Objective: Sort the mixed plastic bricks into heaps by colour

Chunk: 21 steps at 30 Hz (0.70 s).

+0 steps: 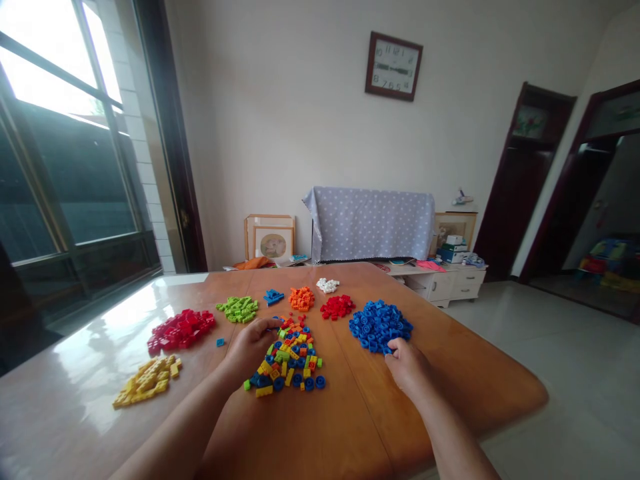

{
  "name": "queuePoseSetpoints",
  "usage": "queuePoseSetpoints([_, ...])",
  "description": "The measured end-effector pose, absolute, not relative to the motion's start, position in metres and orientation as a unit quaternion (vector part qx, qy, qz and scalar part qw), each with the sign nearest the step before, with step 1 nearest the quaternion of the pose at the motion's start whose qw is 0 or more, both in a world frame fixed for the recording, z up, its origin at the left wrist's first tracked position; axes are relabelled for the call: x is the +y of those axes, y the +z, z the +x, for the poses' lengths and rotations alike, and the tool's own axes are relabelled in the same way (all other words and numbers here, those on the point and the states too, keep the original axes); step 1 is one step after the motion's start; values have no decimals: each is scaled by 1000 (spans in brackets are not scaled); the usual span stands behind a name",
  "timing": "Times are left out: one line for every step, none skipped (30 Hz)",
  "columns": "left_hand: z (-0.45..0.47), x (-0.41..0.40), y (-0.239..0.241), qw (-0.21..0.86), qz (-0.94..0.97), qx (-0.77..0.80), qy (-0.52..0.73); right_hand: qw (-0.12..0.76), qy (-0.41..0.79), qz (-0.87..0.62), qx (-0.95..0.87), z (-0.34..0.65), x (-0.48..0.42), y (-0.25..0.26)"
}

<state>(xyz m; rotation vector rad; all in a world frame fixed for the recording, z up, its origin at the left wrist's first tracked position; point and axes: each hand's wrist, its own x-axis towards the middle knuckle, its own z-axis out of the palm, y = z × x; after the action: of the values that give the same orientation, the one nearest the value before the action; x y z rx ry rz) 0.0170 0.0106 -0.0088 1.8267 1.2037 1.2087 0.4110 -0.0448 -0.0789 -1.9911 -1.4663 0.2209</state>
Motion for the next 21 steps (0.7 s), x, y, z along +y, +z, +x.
queuePoseSetpoints([18,9,-8,360,675,452,458,332,86,-757,-555,409,-46,-79])
queuePoseSetpoints([18,8,-7,399,657,447,457,341,89,-756,-551,407,-46,-78])
queuePoseSetpoints([18,6,-5,432,641,442,456,347,92,-756,-548,406,-47,-77])
queuePoseSetpoints([18,4,-3,458,626,437,456,351,94,-755,-545,404,-48,-75])
queuePoseSetpoints([17,2,-1,480,613,431,456,354,92,-756,-542,403,-49,-73])
queuePoseSetpoints([17,0,1,501,601,422,458,356,87,-758,-539,402,-50,-70])
queuePoseSetpoints([17,-1,2,525,588,410,459,359,81,-760,-535,400,-51,-67])
queuePoseSetpoints([17,-3,4,551,573,395,460,363,75,-761,-533,398,-51,-64])
queuePoseSetpoints([17,-4,4,578,557,378,462,371,71,-757,-534,393,-52,-61])
queuePoseSetpoints([18,-5,5,604,540,361,463,382,71,-747,-539,387,-52,-57])
queuePoseSetpoints([18,-6,6,626,524,346,462,396,74,-732,-550,378,-53,-53])
queuePoseSetpoints([19,-8,6,644,512,334,459,413,81,-707,-568,367,-54,-49])
queuePoseSetpoints([19,-9,7,659,504,325,454,428,93,-679,-589,353,-55,-45])
queuePoseSetpoints([20,-11,8,670,500,318,447,439,108,-649,-612,338,-56,-41])
queuePoseSetpoints([20,-12,9,679,497,313,440,444,124,-621,-633,321,-58,-37])
queuePoseSetpoints([20,-13,11,686,497,309,432,449,135,-598,-650,304,-60,-33])
queuePoseSetpoints([20,-15,11,691,498,306,425,450,144,-574,-668,286,-62,-30])
queuePoseSetpoints([21,-16,12,695,500,303,419,448,151,-554,-685,269,-64,-26])
queuePoseSetpoints([21,-17,13,697,504,301,412,446,157,-539,-697,253,-65,-23])
queuePoseSetpoints([21,-18,13,699,510,298,404,442,162,-529,-706,239,-67,-19])
queuePoseSetpoints([21,-19,13,701,516,294,396,440,161,-520,-715,227,-68,-16])
